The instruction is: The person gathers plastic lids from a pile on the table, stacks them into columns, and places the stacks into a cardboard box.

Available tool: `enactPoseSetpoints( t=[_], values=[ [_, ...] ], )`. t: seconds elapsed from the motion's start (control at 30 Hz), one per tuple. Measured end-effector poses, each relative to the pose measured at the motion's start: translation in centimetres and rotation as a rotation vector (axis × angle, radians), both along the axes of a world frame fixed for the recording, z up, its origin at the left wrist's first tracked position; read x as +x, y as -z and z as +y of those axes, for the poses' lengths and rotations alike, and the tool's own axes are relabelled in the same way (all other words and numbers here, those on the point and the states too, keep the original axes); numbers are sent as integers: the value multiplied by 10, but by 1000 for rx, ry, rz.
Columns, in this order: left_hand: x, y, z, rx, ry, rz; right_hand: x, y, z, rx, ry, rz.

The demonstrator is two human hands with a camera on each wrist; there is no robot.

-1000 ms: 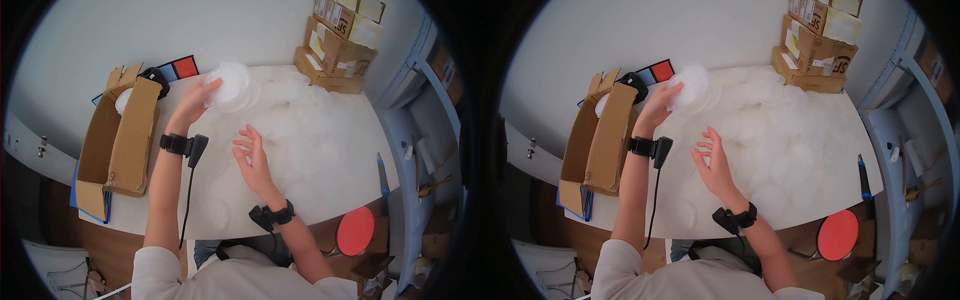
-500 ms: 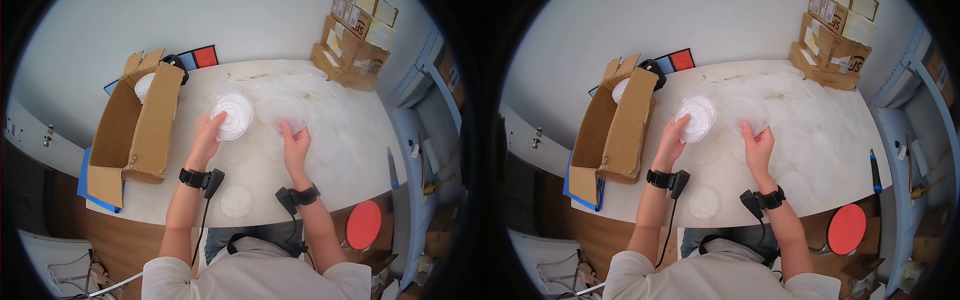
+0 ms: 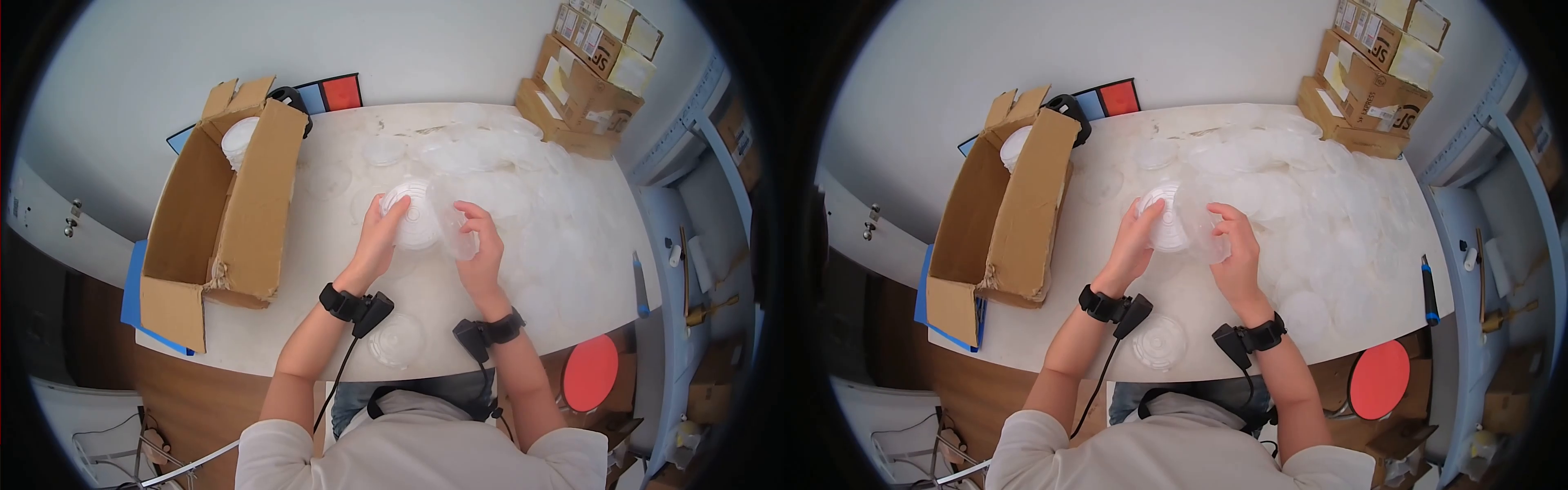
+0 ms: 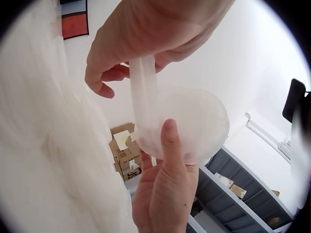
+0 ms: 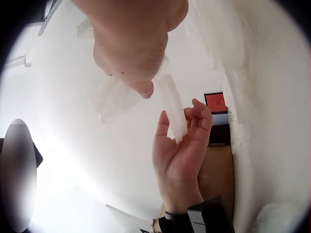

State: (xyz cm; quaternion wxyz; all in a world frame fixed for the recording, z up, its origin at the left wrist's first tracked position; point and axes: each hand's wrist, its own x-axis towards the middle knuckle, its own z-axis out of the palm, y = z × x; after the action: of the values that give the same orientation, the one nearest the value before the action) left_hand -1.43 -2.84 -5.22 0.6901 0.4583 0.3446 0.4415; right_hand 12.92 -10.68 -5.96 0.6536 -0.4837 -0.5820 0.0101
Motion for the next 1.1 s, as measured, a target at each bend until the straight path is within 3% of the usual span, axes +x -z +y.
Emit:
enactPoseSetpoints(
  t=[0.07,0.3,0.4,0.47,0.6,0.67,0.7,0.77,0.97,1.1],
  values=[
    [-3,-3,2,-233,217,-216,-6,-2,1,-66,-108,-231],
    [-2,-18,-11,-347,425,-329,-14,3,-1,-226,-238,-125],
    [5,-20,-18,-234,439,-124,-15,-2,-3,-234,-237,-234],
    [9,-19,-19,-171,293,3,-16,-3,-4,-334,-337,-218],
    [6,-16,-16,-153,360,-76,-15,5,-2,-367,-383,-268],
    [4,-15,-17,-157,504,-265,-20,6,-2,-302,-447,141],
    [2,-16,-19,-160,507,-266,-18,7,-3,-304,-444,142],
    [-1,-24,-26,163,609,-88,-13,9,-4,-291,-418,103],
    [-3,-36,-19,171,635,0,-9,-7,-11,-374,-350,-66],
    [-2,-25,-14,244,584,36,-7,2,-7,-302,-363,2]
  ],
)
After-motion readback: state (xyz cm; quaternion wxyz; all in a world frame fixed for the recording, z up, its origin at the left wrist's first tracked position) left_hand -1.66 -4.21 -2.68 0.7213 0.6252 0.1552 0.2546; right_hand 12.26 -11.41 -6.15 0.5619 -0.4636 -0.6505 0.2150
